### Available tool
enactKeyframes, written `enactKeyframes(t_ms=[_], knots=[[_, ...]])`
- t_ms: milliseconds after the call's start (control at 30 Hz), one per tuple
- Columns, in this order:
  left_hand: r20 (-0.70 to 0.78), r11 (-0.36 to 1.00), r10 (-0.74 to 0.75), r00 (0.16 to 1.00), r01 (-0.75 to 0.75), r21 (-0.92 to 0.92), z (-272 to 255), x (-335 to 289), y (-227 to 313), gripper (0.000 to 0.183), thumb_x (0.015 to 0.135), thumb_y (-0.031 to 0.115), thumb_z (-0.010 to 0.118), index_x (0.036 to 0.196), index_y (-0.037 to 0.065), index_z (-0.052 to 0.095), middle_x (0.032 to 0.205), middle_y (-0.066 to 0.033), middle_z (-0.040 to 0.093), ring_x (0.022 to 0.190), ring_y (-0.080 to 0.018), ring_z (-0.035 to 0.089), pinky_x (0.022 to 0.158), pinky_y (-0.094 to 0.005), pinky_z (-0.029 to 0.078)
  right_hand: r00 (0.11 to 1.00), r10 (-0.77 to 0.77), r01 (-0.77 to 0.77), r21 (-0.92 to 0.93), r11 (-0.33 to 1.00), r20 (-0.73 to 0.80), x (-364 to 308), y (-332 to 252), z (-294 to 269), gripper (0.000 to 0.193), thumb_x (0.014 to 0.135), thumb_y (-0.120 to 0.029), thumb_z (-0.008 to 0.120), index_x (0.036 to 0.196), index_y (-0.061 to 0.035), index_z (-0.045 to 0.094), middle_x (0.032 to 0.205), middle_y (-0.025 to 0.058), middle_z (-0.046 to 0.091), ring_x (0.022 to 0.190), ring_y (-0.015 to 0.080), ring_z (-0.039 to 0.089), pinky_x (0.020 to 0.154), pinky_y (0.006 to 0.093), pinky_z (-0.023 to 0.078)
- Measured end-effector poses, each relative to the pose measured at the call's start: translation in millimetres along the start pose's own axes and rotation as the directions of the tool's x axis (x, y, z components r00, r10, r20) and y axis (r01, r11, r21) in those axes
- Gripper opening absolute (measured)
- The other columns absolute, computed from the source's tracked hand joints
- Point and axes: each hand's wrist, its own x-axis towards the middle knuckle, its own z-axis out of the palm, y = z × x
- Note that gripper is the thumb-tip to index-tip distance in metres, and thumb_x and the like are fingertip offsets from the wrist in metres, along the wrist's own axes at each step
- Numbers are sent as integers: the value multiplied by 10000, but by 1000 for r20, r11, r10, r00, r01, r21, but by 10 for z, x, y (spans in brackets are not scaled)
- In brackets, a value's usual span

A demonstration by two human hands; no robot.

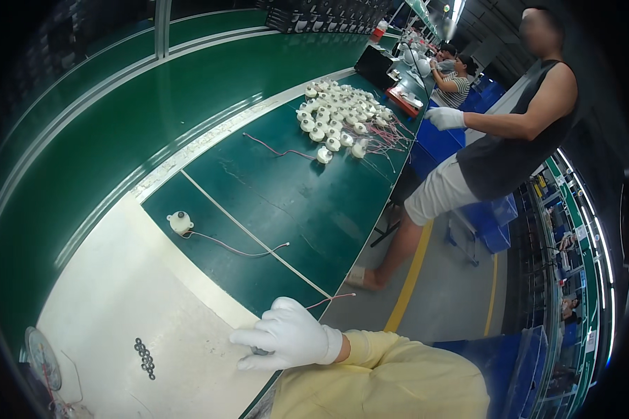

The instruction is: The person assembles small white electronic components by hand at a factory workstation. They pick up white plastic housings and small black rings, insert the rings into the housings, and place the assembled units on the table. The process is repetitive and involves handling multiple small parts.

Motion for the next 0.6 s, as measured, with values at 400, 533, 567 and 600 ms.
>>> enactKeyframes(t_ms=[400,533,567,600], knots=[[111,991,133,985,-133,-5,-22,128,-94,542,997,485,661,1348,73,673,1404,-277,618,1275,-383,628,1102,-557,457,999,2,-1,19,1000,-46,-2,-19,18,367,897,-510,764,1049,-179,717,562,-36,544,489,197,434,596,359,270],[-42,974,158,987,-163,-159,-14,147,-56,424,965,337,692,1277,50,694,1261,-236,672,1193,-406,634,1083,-586,442,997,-11,13,15,1000,-78,2,-16,12,369,891,-501,774,1050,-173,723,558,-36,537,483,196,430,596,356,272],[-57,970,164,985,-172,-175,-5,143,-49,396,957,300,700,1259,44,700,1225,-225,686,1172,-411,635,1079,-593,438,997,-13,14,15,1000,-79,-1,-13,14,367,891,-501,774,1050,-174,724,558,-36,536,483,196,430,596,356,272],[-67,965,170,983,-180,-191,1,152,-42,369,950,263,708,1242,38,705,1189,-215,700,1151,-417,636,1074,-600,434,997,-14,15,14,1000,-80,-4,-13,17,365,892,-500,773,1049,-174,725,557,-36,536,483,195,430,596,356,272]])
